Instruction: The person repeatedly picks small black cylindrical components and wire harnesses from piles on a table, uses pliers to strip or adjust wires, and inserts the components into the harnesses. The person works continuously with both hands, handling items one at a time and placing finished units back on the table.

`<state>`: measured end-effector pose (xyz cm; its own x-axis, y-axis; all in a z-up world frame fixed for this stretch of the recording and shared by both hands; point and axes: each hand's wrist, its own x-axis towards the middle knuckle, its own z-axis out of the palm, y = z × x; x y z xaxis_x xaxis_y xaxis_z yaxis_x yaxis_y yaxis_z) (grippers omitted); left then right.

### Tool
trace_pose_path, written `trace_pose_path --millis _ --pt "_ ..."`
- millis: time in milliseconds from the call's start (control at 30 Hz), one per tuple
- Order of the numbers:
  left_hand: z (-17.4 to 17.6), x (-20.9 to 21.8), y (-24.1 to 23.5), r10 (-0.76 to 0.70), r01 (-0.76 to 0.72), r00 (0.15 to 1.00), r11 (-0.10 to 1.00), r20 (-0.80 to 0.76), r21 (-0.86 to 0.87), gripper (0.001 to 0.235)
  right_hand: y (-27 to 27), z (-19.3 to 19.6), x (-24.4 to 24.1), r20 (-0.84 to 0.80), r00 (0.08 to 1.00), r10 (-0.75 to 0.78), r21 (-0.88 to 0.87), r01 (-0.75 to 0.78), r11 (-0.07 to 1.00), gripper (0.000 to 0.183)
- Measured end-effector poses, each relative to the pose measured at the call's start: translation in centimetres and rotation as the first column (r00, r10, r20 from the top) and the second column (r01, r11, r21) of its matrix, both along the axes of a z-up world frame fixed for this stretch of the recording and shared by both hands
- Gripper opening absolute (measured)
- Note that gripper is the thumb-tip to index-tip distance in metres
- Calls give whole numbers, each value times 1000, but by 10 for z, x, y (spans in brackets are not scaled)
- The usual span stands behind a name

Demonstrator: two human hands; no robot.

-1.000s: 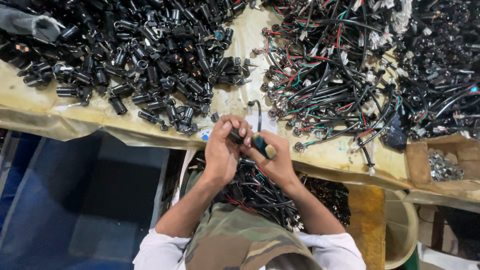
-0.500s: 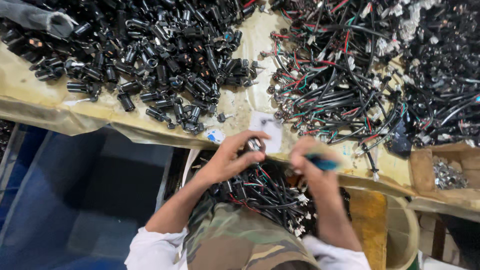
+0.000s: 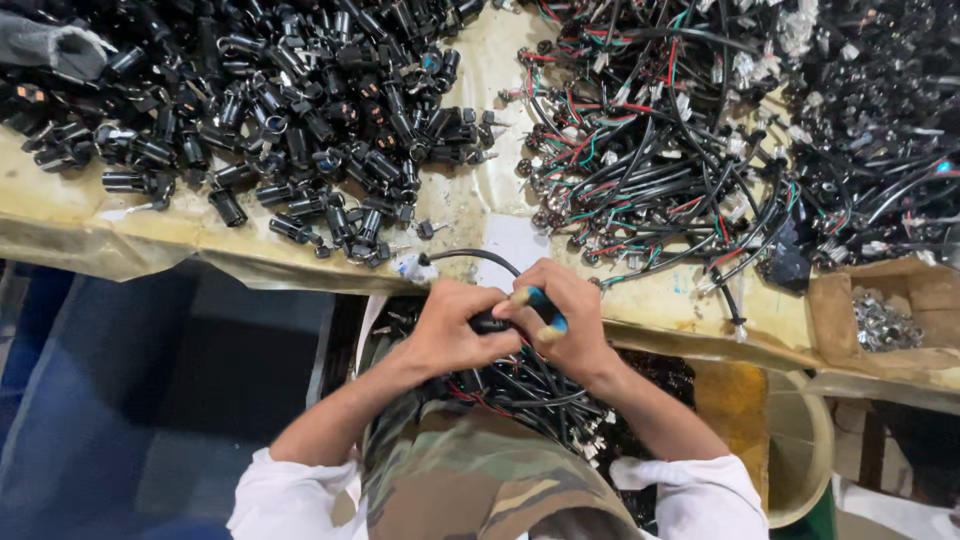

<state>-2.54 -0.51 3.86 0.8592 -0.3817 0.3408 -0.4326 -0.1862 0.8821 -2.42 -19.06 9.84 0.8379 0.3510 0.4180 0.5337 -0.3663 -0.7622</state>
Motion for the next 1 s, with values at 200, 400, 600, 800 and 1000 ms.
trace_pose_path --millis 200,400,600,800,1000 --pt "-5 -44 -23 -46 36 962 998 269 43 20 -22 -22 -43 -86 822 563 833 -251 493 55" --pt "-15 -62 -42 -120 139 979 985 163 -107 26 -28 -29 -66 -195 715 672 950 -33 311 59" --pt "24 -15 1 -489 500 858 865 157 -38 22 -47 -6 -34 -189 826 531 818 -166 550 46" --pt "21 8 37 -784 779 621 620 24 97 33 -77 -16 81 43 974 224 -353 -195 915 41" --pt "-24 58 10 -886 878 438 388 -148 281 45 -102 -61 139 140 961 239 -687 -79 723 44"
